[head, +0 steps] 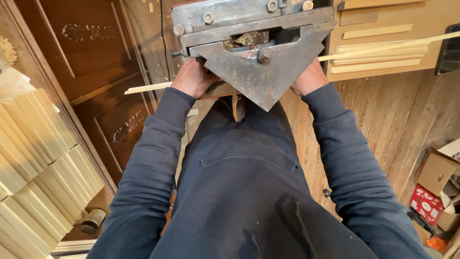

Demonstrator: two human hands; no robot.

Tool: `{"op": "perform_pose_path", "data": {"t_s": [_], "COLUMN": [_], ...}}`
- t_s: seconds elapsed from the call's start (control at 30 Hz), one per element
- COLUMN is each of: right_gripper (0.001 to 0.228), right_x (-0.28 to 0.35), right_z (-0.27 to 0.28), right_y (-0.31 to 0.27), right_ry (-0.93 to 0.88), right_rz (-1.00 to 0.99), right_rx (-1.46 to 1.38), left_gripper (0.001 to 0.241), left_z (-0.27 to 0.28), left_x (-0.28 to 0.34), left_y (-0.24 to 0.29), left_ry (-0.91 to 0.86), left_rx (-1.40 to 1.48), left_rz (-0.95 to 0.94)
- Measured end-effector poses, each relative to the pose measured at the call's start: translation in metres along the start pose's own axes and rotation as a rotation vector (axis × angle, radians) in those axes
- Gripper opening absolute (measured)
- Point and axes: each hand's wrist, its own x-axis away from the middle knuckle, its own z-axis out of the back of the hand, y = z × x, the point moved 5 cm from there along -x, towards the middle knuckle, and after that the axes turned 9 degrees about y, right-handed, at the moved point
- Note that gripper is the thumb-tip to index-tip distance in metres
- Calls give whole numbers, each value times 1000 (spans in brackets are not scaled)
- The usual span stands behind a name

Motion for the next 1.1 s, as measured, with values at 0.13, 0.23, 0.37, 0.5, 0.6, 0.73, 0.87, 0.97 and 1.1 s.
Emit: {"op": "perform_pose_path", "data": {"t_s": [0.13,0.23,0.37,0.5,0.6,0.73,0.87,0.97,1.1], "right_gripper": [25,26,27,29,29,27,30,32,33], "right_x": [-1,0,1,0,3,5,-1,-3,4], "right_z": [0,-2,-3,-5,-10,-15,-1,3,-5], "right_y": [0,2,3,4,10,16,-4,-8,2], "right_ry": [-9,-21,-11,-46,-39,-95,-12,18,27], "right_rz": [-7,-26,-4,-41,-41,-123,-74,-112,-99], "right_rx": [0,-17,-7,-6,-17,-46,-30,-56,-58], "left_gripper": [46,50,46,42,41,41,36,36,36], "left_z": [-1,-1,-2,-1,-2,0,0,0,0], "left_x": [-1,-2,-2,-3,-3,-4,-2,-4,-3], "left_y": [-2,-4,-4,-2,-6,-4,-4,-5,-4], "left_ry": [34,33,8,10,-17,15,-22,-14,-23], "left_rx": [-3,12,-20,-13,-40,-20,-32,21,60], "left_rz": [-50,-27,-31,-30,-14,-52,-17,-38,-3]}}
